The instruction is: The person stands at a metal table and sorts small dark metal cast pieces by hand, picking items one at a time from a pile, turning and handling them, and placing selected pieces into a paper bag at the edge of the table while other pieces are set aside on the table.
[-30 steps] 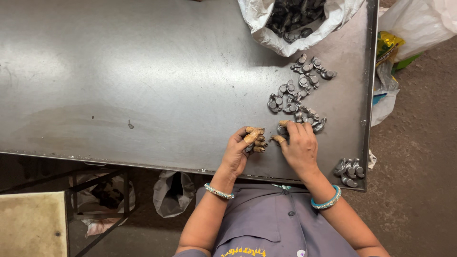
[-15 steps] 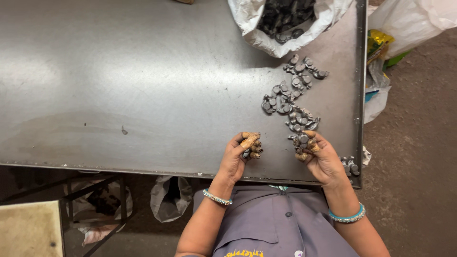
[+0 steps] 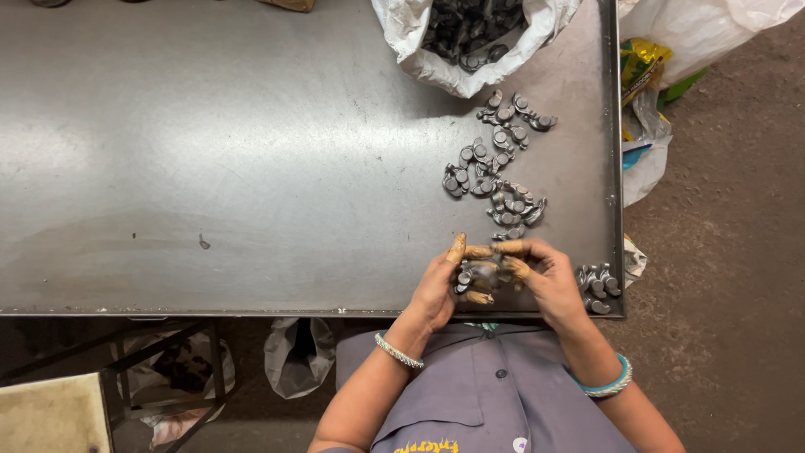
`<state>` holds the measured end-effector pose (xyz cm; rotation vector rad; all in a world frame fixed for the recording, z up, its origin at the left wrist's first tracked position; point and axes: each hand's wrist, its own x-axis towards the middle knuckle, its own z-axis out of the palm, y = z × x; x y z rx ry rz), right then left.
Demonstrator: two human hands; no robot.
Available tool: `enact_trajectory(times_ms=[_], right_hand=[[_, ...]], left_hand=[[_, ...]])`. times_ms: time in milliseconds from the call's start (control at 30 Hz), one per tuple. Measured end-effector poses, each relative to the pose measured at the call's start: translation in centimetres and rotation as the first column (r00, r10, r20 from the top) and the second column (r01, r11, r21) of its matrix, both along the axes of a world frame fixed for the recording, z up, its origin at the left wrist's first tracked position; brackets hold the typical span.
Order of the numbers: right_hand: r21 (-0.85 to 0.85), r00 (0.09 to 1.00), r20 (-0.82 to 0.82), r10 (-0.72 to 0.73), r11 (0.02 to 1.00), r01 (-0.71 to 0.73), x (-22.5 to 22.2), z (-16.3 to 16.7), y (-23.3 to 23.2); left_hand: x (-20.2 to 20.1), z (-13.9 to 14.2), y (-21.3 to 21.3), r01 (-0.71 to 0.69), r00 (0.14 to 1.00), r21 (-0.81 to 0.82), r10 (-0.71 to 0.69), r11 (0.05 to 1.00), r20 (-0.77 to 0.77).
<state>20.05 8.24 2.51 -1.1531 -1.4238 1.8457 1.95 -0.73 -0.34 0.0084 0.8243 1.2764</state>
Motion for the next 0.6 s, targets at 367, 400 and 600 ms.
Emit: enact_trajectory(times_ms=[367,400,600], right_hand=[[0.623,0.795,0.593,-0.126,0.697,-0.354,-2.0,3.2,0.0],[0.636,0.790,0.597,-0.138,0.682,-0.361,-2.0,3.2,-0.3],[0.578,0.797,0.589,-0.131,0.758,-0.303,-1.9,1.8,-0.3]], left_hand=[[-3.2,-0.3,-1.0,-0.074,0.990,-0.111,0.059,0.991,-0.132],[-3.6,-0.3,-1.2,-0.084,0.988,-0.115,0.068,0.990,-0.137],[-3.9,-0.6,-1.7,-0.115,0.987,-0.098,0.102,0.989,-0.122]])
